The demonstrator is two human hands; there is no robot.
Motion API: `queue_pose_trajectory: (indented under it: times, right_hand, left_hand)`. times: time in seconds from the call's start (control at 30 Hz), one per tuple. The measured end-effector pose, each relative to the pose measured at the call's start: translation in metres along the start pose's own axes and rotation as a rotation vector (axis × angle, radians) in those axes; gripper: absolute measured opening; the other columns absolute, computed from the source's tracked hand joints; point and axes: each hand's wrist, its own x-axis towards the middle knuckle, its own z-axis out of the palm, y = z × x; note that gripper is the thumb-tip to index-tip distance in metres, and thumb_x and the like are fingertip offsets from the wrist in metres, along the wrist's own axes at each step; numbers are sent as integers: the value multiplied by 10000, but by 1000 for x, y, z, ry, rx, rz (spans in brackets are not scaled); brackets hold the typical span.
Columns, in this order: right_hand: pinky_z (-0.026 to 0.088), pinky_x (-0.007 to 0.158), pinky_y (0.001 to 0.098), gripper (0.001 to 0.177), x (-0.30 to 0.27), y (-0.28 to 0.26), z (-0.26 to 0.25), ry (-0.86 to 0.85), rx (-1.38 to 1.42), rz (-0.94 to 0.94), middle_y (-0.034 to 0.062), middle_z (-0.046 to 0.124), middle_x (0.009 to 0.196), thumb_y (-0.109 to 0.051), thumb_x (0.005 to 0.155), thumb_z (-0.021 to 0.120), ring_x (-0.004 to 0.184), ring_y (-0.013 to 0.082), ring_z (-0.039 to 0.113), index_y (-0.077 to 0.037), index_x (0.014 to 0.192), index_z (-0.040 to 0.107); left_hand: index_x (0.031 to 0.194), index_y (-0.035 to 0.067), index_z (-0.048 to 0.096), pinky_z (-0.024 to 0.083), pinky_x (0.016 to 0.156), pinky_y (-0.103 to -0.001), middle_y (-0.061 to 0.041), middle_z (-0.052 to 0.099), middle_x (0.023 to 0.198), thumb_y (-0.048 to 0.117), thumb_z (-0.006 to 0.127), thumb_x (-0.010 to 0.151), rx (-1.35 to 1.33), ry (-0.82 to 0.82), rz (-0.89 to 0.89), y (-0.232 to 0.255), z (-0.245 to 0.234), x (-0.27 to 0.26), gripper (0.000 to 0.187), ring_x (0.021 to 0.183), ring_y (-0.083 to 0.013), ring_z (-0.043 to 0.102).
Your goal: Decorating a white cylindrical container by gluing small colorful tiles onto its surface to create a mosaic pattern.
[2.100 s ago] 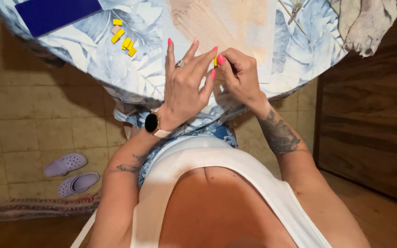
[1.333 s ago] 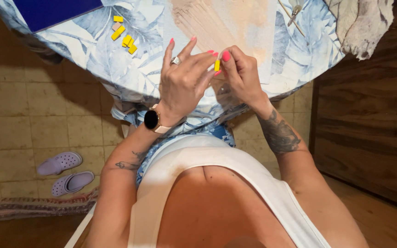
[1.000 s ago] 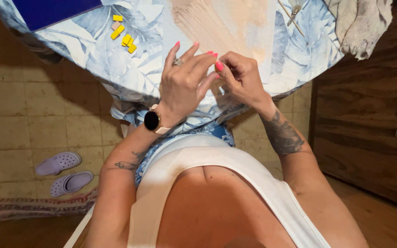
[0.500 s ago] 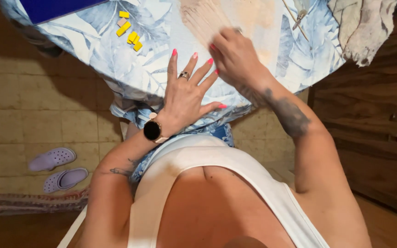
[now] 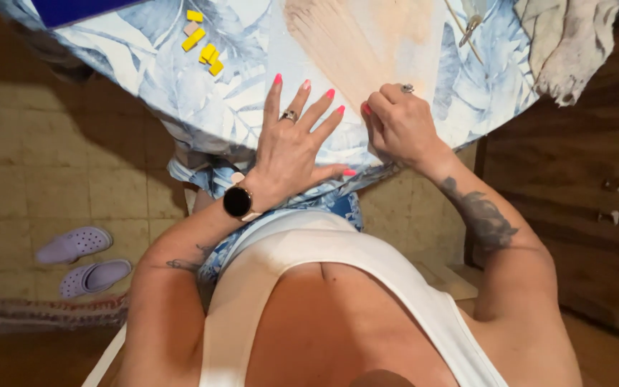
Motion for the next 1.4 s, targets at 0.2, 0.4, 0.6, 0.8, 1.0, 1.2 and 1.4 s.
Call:
queue_pose_trajectory:
  times: [0.2, 0.4, 0.6, 0.8, 1.0, 1.2, 1.4]
  right_hand:
    - [319, 422, 424, 153, 90, 13, 41, 123, 51, -80, 113, 442, 699, -134, 838, 466, 561, 318, 430, -49, 722, 416]
    - [327, 414, 424, 176, 100, 21, 47, 117, -28, -133, 104, 466, 695, -182, 842, 473, 552, 323, 448, -65, 719, 426]
    - [284, 385, 381, 200, 4, 1, 2, 16, -7, -18, 105, 391, 641, -86, 869, 468, 496, 278, 388, -32, 689, 398]
    - [298, 438, 387, 166, 74, 3, 27, 181, -10, -120, 92, 422, 696, -124, 892, 418, 564, 278, 396, -66, 736, 414]
    - [313, 381, 393, 156, 107, 19, 51, 239, -68, -159, 82, 455, 674, -143, 823, 486, 516, 285, 453, -69, 701, 423]
    - [299, 390, 368, 201, 3, -1, 4, 93, -81, -33, 87, 386, 652, -117, 874, 481, 508, 273, 404, -54, 695, 416]
    - [280, 421, 372, 201, 50, -2, 20, 163, -20, -94, 99, 411, 660, -123, 894, 414, 531, 255, 376, -54, 706, 403]
  left_hand:
    - [1172, 142, 544, 50, 1019, -551, -69, 520, 1194, 761, 470, 706, 44, -62, -17, 2, 4, -1, 778, 1172, -344, 406]
    - [1175, 140, 547, 57, 1010, -566, -76, 509, 1212, 745, 505, 694, 11, -43, -22, 1, 3, -2, 774, 1170, -336, 414]
    - [1149, 116, 557, 99, 996, -568, -97, 501, 1212, 739, 501, 704, -40, -10, 0, -2, 0, -2, 768, 1162, -362, 404]
    - [1191, 159, 528, 63, 1010, -556, -64, 497, 1222, 754, 491, 682, 46, -84, -29, 1, 6, -3, 784, 1200, -335, 362]
    - [1170, 130, 555, 78, 1012, -560, -83, 503, 1218, 760, 504, 691, 19, -28, -14, 1, 2, -3, 793, 1168, -334, 415]
    - [1145, 120, 567, 91, 1012, -554, -83, 495, 1216, 779, 468, 709, 29, -19, 6, -1, 3, -1, 797, 1172, -354, 389]
    - [1192, 144, 523, 59, 1016, -555, -76, 461, 1254, 737, 510, 674, 53, -86, -11, 3, 3, -3, 788, 1189, -357, 366]
